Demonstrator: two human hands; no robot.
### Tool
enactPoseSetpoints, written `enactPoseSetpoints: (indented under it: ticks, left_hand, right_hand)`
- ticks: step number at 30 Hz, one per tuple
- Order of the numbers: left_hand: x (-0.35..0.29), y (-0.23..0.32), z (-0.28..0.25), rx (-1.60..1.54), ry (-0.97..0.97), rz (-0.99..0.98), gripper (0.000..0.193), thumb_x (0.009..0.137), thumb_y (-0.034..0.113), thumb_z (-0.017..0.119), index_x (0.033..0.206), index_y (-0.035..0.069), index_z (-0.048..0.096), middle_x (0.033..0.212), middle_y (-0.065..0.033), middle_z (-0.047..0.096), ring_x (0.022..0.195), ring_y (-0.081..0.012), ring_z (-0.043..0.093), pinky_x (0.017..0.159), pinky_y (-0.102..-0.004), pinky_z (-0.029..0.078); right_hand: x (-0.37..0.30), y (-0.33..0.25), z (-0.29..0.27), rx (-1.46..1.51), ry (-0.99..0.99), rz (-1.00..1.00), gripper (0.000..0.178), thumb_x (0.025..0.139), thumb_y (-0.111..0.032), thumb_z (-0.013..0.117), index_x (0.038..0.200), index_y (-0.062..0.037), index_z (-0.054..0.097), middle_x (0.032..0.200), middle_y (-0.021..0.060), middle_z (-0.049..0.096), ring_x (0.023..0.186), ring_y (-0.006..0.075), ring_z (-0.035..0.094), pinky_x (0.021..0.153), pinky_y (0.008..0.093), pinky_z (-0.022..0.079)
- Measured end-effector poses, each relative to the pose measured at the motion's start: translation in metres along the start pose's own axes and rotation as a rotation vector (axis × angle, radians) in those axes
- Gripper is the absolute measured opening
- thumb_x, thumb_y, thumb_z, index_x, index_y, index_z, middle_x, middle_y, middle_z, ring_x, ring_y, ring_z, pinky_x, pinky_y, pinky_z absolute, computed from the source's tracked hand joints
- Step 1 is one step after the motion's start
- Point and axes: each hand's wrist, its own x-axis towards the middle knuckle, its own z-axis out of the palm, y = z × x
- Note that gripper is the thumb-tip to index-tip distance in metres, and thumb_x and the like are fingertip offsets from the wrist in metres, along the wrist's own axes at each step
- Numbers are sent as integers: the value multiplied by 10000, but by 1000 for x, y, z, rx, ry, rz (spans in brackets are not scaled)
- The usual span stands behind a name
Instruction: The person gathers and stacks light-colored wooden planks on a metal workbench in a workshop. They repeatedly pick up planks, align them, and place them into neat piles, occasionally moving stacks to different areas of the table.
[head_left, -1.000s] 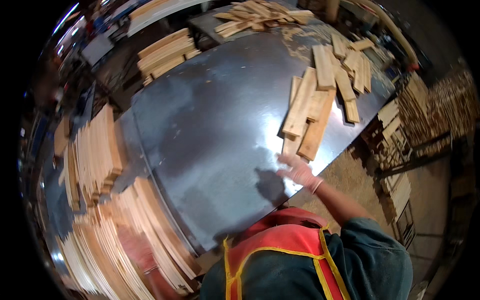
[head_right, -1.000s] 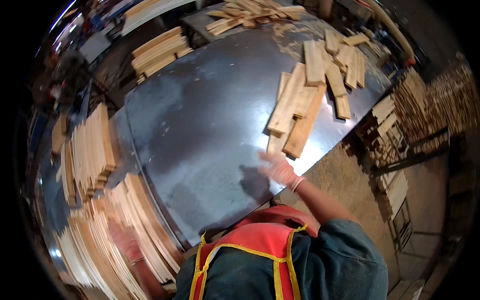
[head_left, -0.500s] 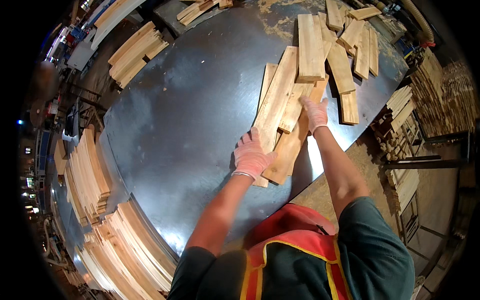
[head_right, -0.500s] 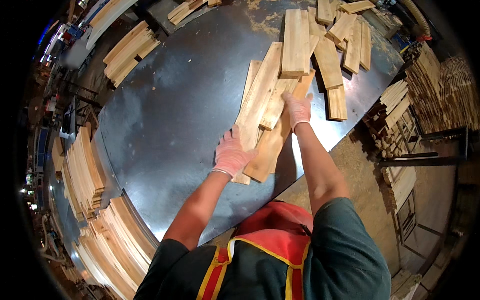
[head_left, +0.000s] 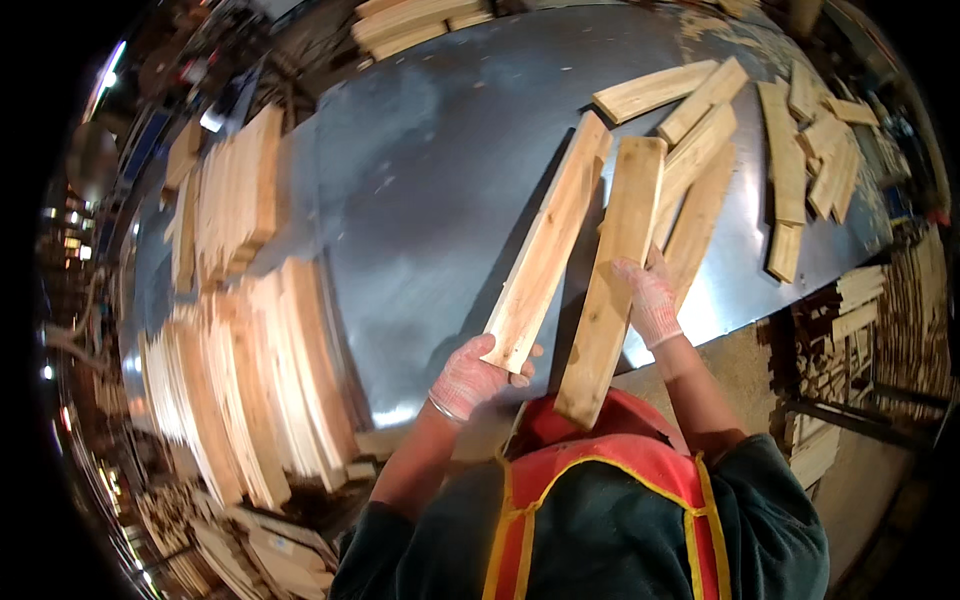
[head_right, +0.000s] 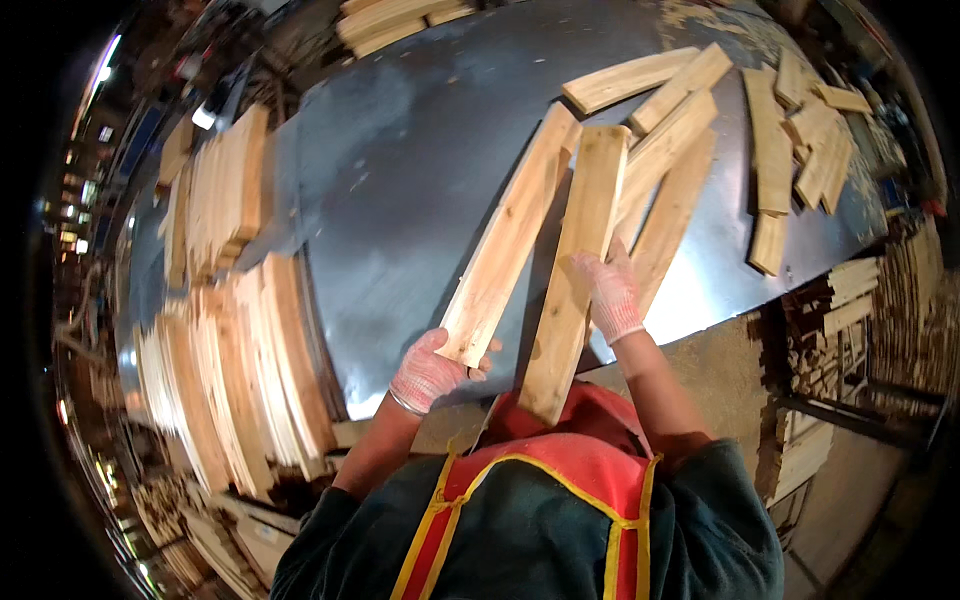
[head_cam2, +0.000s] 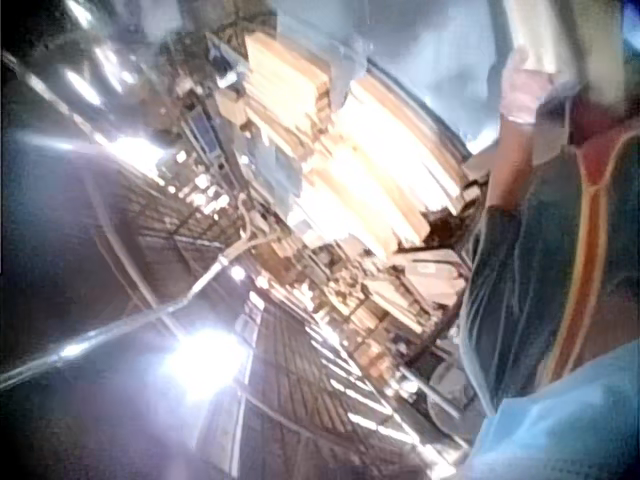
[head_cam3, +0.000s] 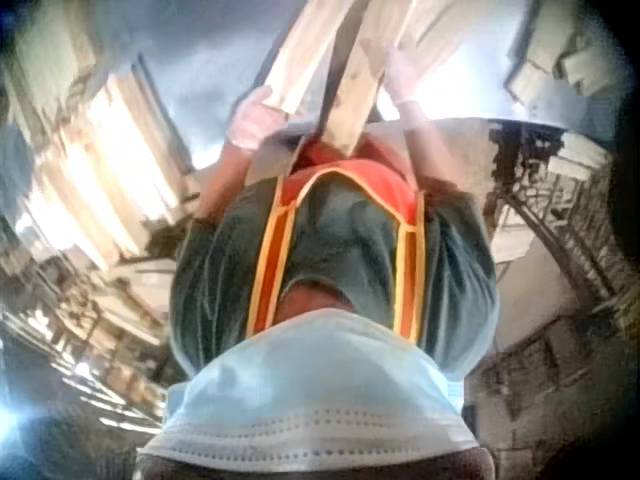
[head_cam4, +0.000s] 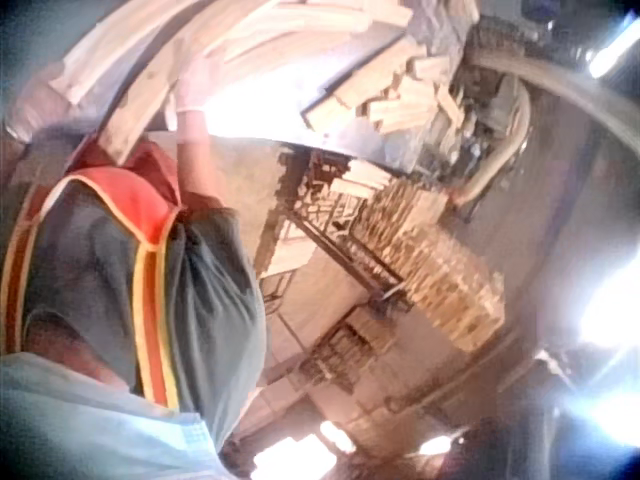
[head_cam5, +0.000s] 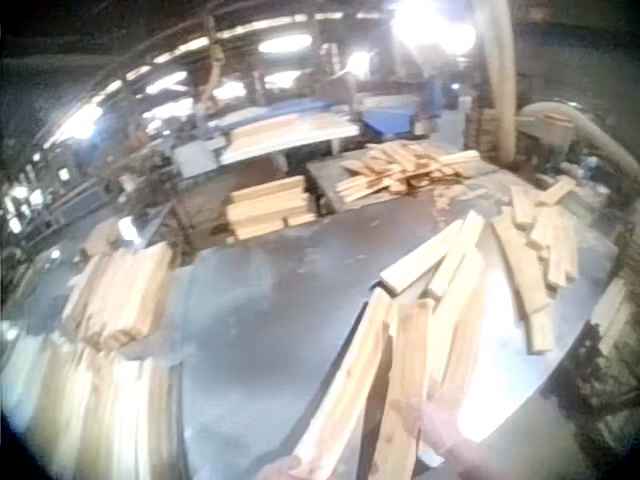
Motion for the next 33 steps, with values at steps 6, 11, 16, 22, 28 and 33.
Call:
enactPoseSetpoints:
  ticks: [6, 11, 16, 22, 28, 33]
  left_hand:
    - [-157, -32, -63, 169, 215, 346, 738, 964, 269, 724, 1575, 0, 411, 1389, -240, 610, 1052, -315, 684, 943, -445, 579]
    - [-255, -56, -65, 556, 528, 447, 717, 960, 269, 739, 1563, 27, 436, 1323, -114, 632, 1120, -255, 664, 967, -405, 563]
    - [-300, -37, -94, 1987, 1423, 92, 967, 781, 541, 855, 1525, 60, 468, 1451, -169, 562, 1366, -359, 528, 1106, -500, 453]
    - [-325, -12, -134, 1903, 1755, -51, 963, 822, 497, 814, 1578, 71, 398, 1577, -199, 444, 1460, -413, 411, 1209, -545, 325]
    - [-289, -2, -124, 2065, 1725, -2, 905, 841, 430, 788, 1578, 55, 419, 1605, -205, 448, 1485, -404, 400, 1224, -522, 322]
    - [-155, 20, -83, 2307, 1182, 477, 875, 784, 409, 801, 1518, 34, 506, 1540, -244, 494, 1450, -428, 419, 1224, -557, 325]
  right_hand:
    - [-23, 64, 135, -155, -177, 152, 465, 949, -7, 656, 1393, -28, 521, 1094, 131, 699, 955, 242, 700, 793, 393, 605]
    - [-74, 136, 276, -270, -513, 236, 371, 950, -71, 673, 1305, -29, 573, 1048, 104, 658, 891, 223, 658, 703, 402, 578]
    - [-111, 251, 399, -593, -755, 109, 679, 958, -366, 627, 1503, 11, 483, 1384, 240, 652, 1280, 342, 615, 1094, 402, 457]
    - [-123, 215, 419, -525, -1128, 376, 736, 946, -336, 768, 1520, -4, 447, 1233, 135, 637, 1011, 215, 586, 919, 349, 510]
    - [-52, 78, 228, -933, -692, -41, 801, 972, -398, 695, 1628, -55, 388, 1565, 217, 536, 1460, 284, 505, 1208, 367, 384]
    - [36, -20, 12, -611, 263, -413, 720, 952, -371, 674, 1557, -28, 489, 1500, 224, 595, 1397, 304, 566, 1174, 369, 417]
